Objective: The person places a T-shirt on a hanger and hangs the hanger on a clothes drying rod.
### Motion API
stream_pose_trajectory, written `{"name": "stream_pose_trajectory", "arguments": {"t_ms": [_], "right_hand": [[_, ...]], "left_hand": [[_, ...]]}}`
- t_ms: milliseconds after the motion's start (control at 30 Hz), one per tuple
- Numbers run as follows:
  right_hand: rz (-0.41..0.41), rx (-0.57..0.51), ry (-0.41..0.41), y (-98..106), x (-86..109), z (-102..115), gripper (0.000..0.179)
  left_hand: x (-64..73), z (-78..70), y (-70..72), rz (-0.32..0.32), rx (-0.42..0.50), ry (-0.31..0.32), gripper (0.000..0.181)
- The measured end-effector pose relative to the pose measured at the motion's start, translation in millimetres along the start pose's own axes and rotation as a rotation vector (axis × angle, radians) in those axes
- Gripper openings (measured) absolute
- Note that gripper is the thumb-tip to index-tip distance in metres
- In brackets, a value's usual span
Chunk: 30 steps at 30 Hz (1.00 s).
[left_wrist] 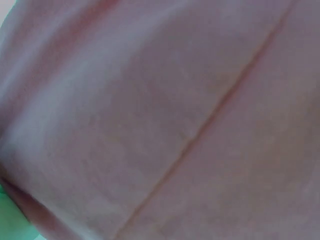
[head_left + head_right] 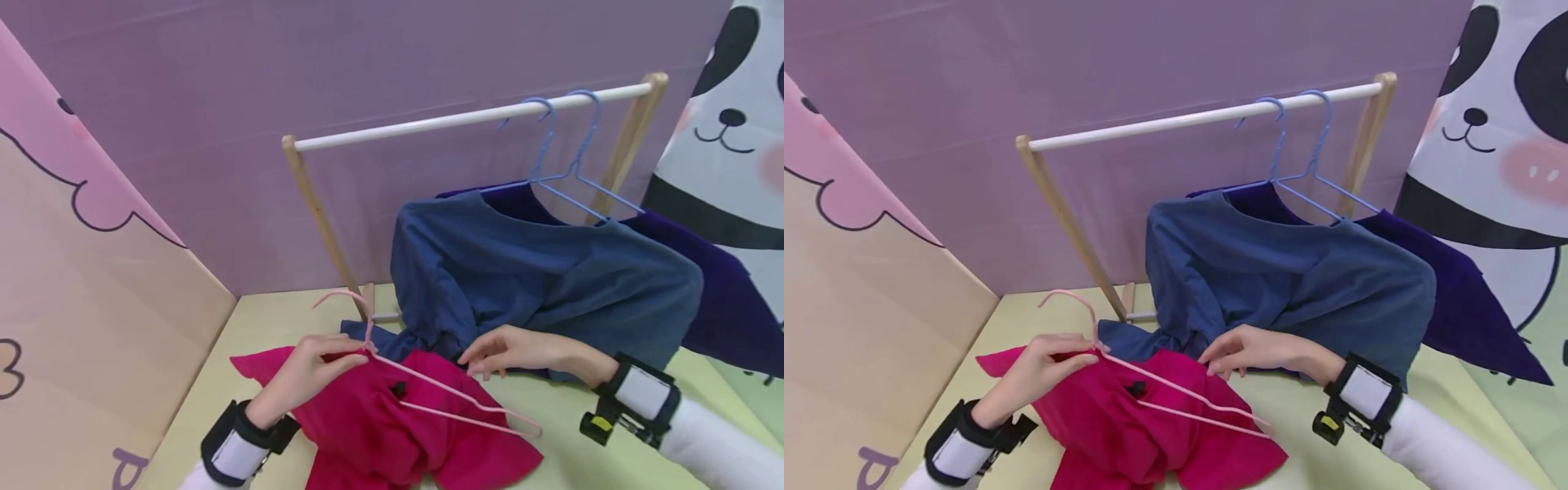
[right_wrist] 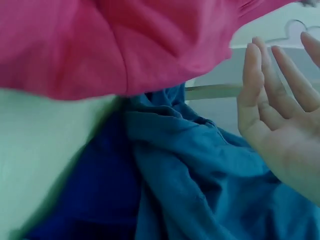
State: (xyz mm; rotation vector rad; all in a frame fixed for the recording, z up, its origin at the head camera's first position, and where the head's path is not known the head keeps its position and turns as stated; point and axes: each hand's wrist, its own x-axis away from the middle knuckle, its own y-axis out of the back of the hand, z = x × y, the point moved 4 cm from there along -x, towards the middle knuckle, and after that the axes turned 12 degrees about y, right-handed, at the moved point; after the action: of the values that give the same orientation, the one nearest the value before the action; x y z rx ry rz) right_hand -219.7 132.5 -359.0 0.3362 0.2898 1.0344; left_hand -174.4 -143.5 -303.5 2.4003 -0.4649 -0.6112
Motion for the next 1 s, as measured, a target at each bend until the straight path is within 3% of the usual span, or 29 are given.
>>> {"name": "stream_pose_trajectory", "arguments": {"t_ms": [200, 367, 500, 700, 833, 1000], "right_hand": [[0.063, 0.096, 0.118, -8.9, -34.6, 2.7, 0.026], [0.137, 0.105, 0.143, -26.5, -52.6, 2.3, 0.023], [0.173, 0.132, 0.137, -35.5, -49.1, -7.1, 0.02], [0.174, 0.138, 0.189, -40.1, -29.5, -21.5, 0.015], [0.118, 0.192, 0.238, -43.1, -13.6, -26.3, 0.011], [-0.119, 0.374, 0.354, -35.0, 8.0, -22.2, 0.009]], "left_hand": [[-6.5, -13.6, -0.5, 0.056, 0.037, -0.116, 0.021], [-7.4, -18.4, -1.1, 0.053, 0.06, -0.115, 0.02], [-5.1, -17.6, 1.5, 0.013, 0.04, -0.11, 0.019], [0.6, -7.3, 9.4, -0.067, 0.035, -0.05, 0.022], [3.6, -0.6, 12.9, -0.103, 0.036, 0.0, 0.022], [8.5, 6.8, 16.6, -0.192, 0.027, 0.077, 0.02]]}}
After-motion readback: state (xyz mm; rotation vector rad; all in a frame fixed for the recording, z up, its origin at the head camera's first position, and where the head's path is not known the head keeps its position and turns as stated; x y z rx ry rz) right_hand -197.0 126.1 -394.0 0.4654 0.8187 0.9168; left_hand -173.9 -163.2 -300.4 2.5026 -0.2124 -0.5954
